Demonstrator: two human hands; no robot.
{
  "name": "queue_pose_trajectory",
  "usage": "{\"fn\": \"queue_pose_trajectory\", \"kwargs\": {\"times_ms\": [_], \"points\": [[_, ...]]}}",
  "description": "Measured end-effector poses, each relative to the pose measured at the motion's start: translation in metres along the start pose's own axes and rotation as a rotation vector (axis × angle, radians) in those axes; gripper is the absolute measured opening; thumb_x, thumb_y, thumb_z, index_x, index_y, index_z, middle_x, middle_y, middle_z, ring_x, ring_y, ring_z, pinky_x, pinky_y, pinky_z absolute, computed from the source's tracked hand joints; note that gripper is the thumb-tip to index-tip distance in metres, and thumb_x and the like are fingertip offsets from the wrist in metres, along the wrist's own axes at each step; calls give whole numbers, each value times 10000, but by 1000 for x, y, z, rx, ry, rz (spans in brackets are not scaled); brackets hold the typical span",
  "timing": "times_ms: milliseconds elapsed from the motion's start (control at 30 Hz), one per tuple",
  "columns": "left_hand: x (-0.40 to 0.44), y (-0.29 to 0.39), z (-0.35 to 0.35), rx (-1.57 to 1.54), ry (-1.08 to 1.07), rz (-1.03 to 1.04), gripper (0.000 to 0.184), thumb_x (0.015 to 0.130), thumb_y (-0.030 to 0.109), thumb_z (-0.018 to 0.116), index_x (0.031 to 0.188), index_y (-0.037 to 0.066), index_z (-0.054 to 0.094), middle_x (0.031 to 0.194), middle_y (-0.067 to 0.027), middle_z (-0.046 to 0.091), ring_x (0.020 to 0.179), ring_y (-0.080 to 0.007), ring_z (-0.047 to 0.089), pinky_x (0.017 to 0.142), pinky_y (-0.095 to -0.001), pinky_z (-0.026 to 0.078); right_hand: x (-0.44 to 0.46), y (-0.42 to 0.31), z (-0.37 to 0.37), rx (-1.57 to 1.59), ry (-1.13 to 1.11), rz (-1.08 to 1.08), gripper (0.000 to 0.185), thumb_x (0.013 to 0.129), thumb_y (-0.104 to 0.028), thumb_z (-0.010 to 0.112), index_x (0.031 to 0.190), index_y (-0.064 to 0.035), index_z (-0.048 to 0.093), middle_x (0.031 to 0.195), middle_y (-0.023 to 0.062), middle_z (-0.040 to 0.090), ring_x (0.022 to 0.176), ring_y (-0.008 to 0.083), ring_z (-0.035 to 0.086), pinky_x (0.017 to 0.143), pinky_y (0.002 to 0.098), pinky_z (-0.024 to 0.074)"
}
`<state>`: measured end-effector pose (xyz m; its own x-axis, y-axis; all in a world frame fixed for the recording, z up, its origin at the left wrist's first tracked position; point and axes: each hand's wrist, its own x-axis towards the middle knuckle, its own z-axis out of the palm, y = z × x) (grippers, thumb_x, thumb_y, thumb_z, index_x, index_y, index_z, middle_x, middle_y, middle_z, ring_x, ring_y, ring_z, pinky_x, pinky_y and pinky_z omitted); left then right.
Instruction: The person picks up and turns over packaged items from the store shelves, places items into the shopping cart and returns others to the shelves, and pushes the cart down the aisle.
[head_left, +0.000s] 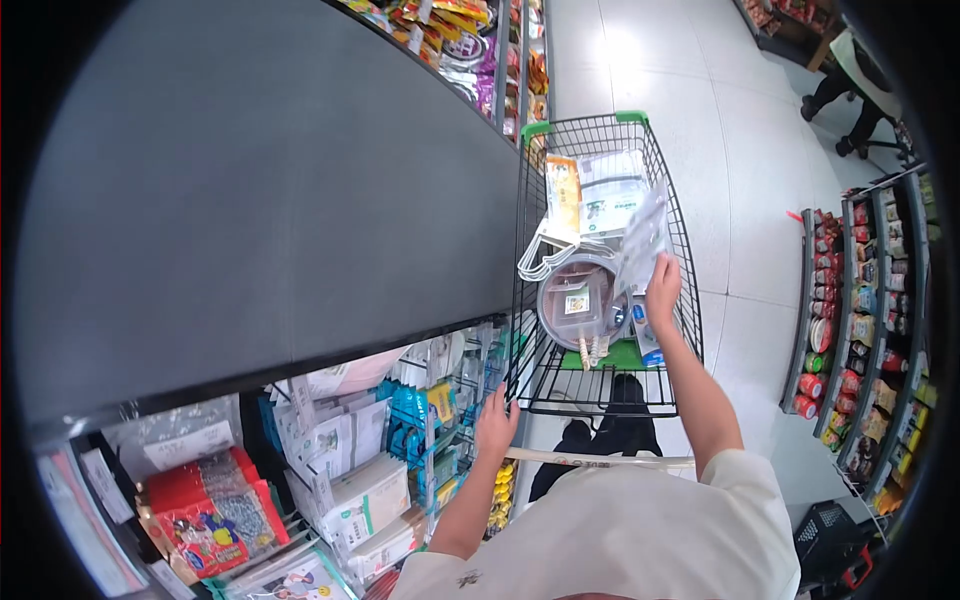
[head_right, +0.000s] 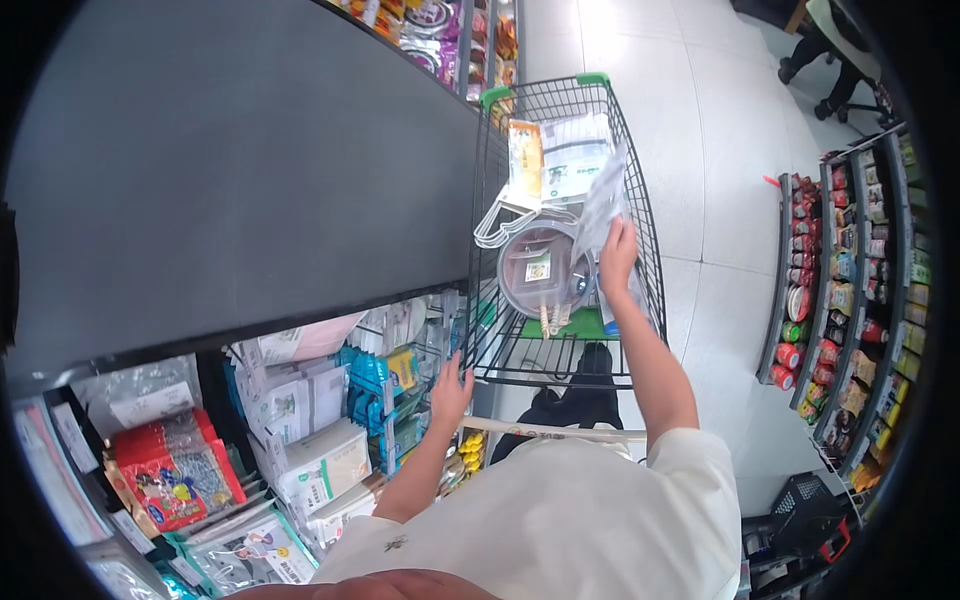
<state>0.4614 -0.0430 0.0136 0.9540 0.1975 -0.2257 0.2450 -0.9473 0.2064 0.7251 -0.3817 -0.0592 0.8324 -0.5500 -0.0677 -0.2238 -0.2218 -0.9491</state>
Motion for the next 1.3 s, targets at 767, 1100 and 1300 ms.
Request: {"fn": "queue_pose_trajectory", "kwargs": {"times_ms": [767,1100,1300], "points": [[-30,-33,-10,-786,463,82,371,1028,144,526,1370,3,554,1355,-200,573,1270,-332,547,1068,-399,428,-179,-159,-83,336,-908,93,284,1044,-282,569,1037,-16,670,869,-53,612,771,38,499,695,226,406],[-68,-46,-119,-937,617,140,359,1006,145,587,1346,33,602,1408,-168,574,1343,-320,510,1132,-370,378,-242,-266,-33,-49,-1613,29,320,1045,-295,577,1147,-14,691,955,-52,660,862,42,572,769,237,468],[-102,-56,-151,-1157,331,55,367,940,244,715,1244,42,678,1149,-113,714,1050,-207,652,943,-327,492,-291,-300,1,-266,-1741,-333,295,1043,-293,573,1054,-17,677,872,-4,659,829,74,580,728,279,466]]}}
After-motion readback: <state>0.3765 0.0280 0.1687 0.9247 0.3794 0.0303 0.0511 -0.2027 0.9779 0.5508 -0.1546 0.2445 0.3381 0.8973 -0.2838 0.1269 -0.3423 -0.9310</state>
